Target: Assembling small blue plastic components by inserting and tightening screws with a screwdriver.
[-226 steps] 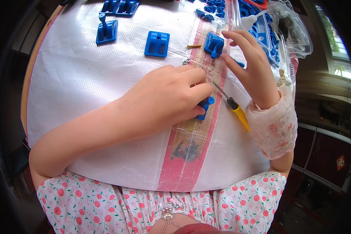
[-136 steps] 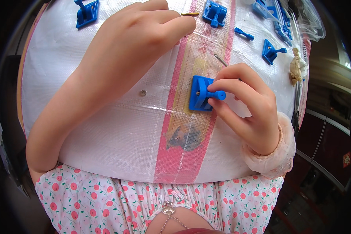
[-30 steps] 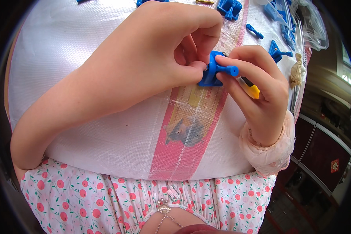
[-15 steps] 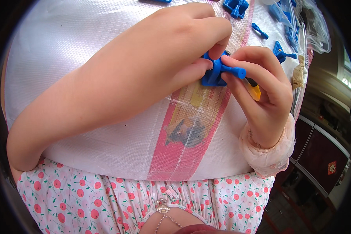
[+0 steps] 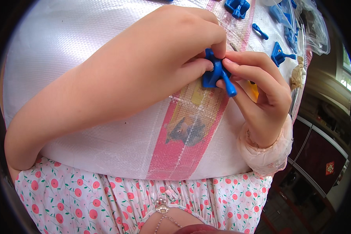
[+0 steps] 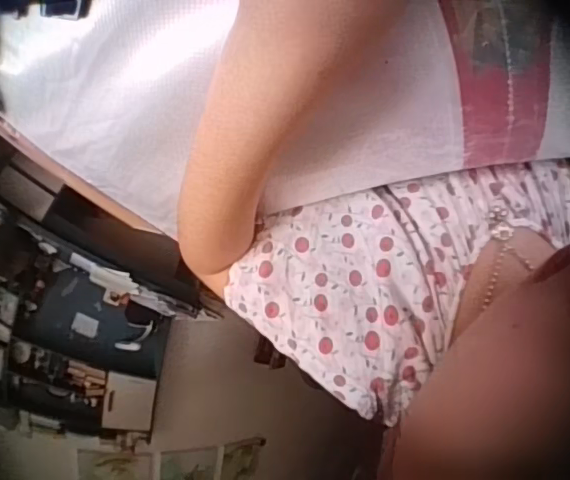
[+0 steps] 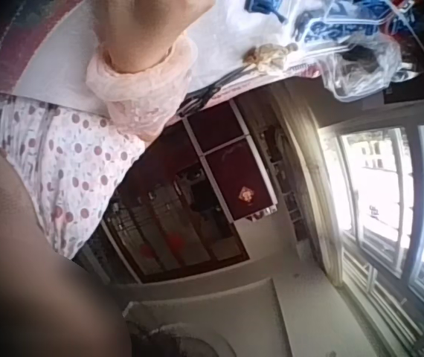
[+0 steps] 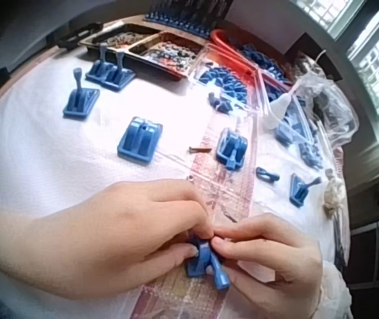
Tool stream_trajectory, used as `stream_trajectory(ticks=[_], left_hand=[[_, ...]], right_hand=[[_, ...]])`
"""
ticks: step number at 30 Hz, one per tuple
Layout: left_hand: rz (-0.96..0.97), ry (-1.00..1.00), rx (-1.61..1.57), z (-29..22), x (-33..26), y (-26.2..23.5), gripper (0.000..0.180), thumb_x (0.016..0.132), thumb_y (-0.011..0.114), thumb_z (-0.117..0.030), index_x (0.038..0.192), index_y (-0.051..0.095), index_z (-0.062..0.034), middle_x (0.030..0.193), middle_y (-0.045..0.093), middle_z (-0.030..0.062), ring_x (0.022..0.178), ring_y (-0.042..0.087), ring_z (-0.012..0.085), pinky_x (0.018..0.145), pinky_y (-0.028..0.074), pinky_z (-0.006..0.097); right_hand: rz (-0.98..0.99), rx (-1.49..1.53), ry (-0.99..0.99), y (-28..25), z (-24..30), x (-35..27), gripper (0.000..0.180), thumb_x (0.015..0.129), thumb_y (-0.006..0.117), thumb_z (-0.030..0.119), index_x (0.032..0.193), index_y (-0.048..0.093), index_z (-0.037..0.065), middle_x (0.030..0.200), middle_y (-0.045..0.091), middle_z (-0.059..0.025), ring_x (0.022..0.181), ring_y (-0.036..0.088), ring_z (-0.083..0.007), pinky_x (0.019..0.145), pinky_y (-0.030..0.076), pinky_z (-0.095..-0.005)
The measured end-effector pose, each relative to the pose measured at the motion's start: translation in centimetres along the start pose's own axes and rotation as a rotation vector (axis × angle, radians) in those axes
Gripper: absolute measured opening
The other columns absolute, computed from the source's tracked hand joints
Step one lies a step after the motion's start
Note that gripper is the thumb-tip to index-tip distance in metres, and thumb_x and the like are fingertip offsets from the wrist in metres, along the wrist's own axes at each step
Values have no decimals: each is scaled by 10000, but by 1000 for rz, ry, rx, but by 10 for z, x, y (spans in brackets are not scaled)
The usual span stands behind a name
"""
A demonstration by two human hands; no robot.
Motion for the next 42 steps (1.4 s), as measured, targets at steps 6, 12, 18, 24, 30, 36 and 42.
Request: stream_trajectory(ticks=[6,12,18,24,30,36,42], left_hand=[[-128,-236,-499,33,-15,9,108,846,665,71,943,621,54,1015,616,93,889,631,118,769,528,235],[-101,-295,-625,32,-16,8,114,860,667,45,966,631,32,1075,623,104,918,647,127,813,550,247],[-230,-386,-691,14,-20,-1,269,854,671,18,1114,603,9,1109,614,94,938,650,130,813,565,251],[-272,-311,-685,16,-25,3,298,859,644,32,1148,573,24,1156,562,93,958,640,134,830,561,253],[-299,-392,-861,20,-32,16,335,899,594,20,1217,492,42,1139,545,90,1028,605,128,874,539,258],[-317,-258,-1063,14,-33,26,362,930,554,6,1275,454,46,1147,563,112,1049,594,124,928,512,262],[-202,-404,-980,12,-27,18,368,912,541,37,1272,465,55,1163,566,119,1048,595,123,924,519,263]], right_hand=[[-7,128,42,2,-4,-4,356,737,715,-163,1067,703,-31,1112,638,-164,1019,635,-212,874,525,-272],[-39,174,-5,-1,2,-7,329,730,766,-120,1039,704,-25,1109,640,-168,1022,636,-225,888,513,-289],[-111,95,-95,-9,16,-11,330,720,800,-53,1033,698,-21,1109,632,-206,1071,648,-303,944,528,-360],[-166,-40,-210,-11,29,-15,345,708,819,-11,1028,690,-23,1115,626,-229,1062,656,-329,924,550,-382],[-154,-35,-232,-8,30,-13,358,707,821,-19,1036,681,-34,1116,622,-231,1053,660,-327,909,557,-374],[-168,-78,-223,-7,35,-15,361,708,830,-2,1030,673,-44,1126,612,-231,1054,655,-324,923,550,-380],[-150,-29,-143,-10,28,-13,370,705,832,-6,1035,667,-31,1133,598,-216,1087,619,-300,909,534,-372]])
Point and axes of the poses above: each hand's wrist, its own x-axis towards the middle knuckle, its own y-axis out of the palm, z = x × y, the point moved 9 cm from there along x, towards the middle knuckle
